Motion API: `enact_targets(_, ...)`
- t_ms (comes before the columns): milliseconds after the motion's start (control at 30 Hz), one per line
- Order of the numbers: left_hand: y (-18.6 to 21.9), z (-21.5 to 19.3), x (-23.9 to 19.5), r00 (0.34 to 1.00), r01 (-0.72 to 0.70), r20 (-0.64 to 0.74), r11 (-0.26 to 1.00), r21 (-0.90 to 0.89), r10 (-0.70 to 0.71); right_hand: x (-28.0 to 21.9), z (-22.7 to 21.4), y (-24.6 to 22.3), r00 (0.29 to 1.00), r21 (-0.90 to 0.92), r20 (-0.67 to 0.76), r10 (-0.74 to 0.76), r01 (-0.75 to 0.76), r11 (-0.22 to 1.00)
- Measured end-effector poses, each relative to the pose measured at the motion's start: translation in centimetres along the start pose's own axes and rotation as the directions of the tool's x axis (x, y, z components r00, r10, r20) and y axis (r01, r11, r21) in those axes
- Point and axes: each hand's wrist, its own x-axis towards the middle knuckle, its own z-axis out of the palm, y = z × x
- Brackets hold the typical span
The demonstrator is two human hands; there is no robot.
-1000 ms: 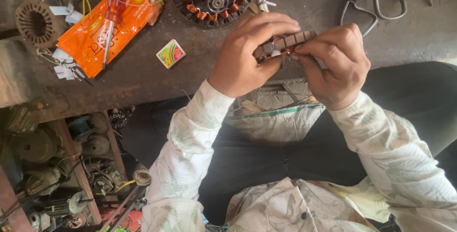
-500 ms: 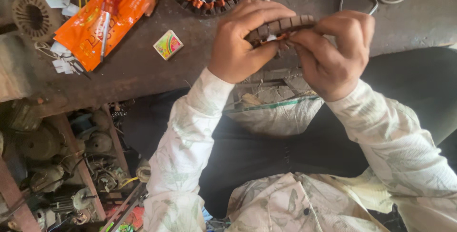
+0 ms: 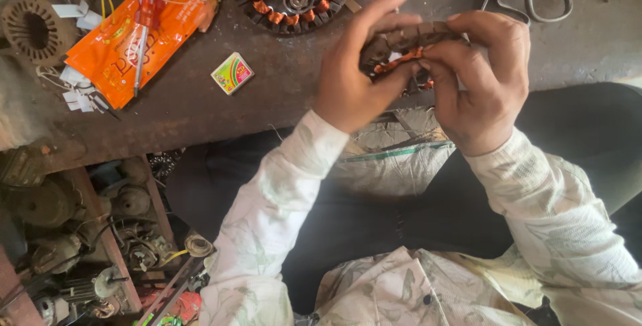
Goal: The person cuts small rectangular pieces of white insulating material using scissors and inserts them into the slots of a motor stator. The person repeats this process for multiple slots on the stator.
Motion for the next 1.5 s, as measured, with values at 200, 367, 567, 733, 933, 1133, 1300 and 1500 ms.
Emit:
enact_targets(200,1.8,0.5,-1.1,0.959,-0.251,0.025,0.800,0.545,0.284,-0.4,-0.1,-0.1,0.998,0.016,0.014,0.058,-0.059,0.998)
enact_targets(367,1.6,0.8,-1.2,0.971,-0.190,-0.033,0.855,0.482,0.235,0.0,-0.1,-0.2,0.999,-0.008,0.021,0.035,-0.035,0.999)
enact_targets(567,0.7,0.3,-1.7,0.962,-0.253,0.054,0.793,0.555,0.269,0.2,-0.2,-0.2,1.000,0.013,0.013,-0.001,0.001,1.000)
enact_targets(733,0.8,0.3,-0.9,0.945,-0.309,0.113,0.721,0.620,0.308,0.6,-0.5,0.4,1.000,0.043,0.004,-0.004,0.003,0.999)
enact_targets(933,3.0,-1.1,1.4,0.858,-0.482,0.201,0.607,0.632,0.472,0.5,-3.2,3.7,0.987,0.127,0.037,0.154,-0.157,0.979)
enact_targets(1133,4.1,-10.6,1.7,0.824,-0.259,-0.189,0.651,0.714,0.535,-1.1,-2.3,7.6,0.986,-0.318,0.110,0.125,-0.084,0.944)
enact_targets(1300,2.1,-18.0,2.2,0.842,0.040,-0.376,0.651,0.758,0.387,-4.2,-1.0,11.7,0.968,-0.396,0.148,0.205,-0.132,0.909)
enact_targets(1500,1.7,-14.1,2.5,0.836,-0.025,-0.357,0.679,0.734,0.417,-5.3,0.4,15.8,0.964,-0.475,0.168,0.208,-0.106,0.874)
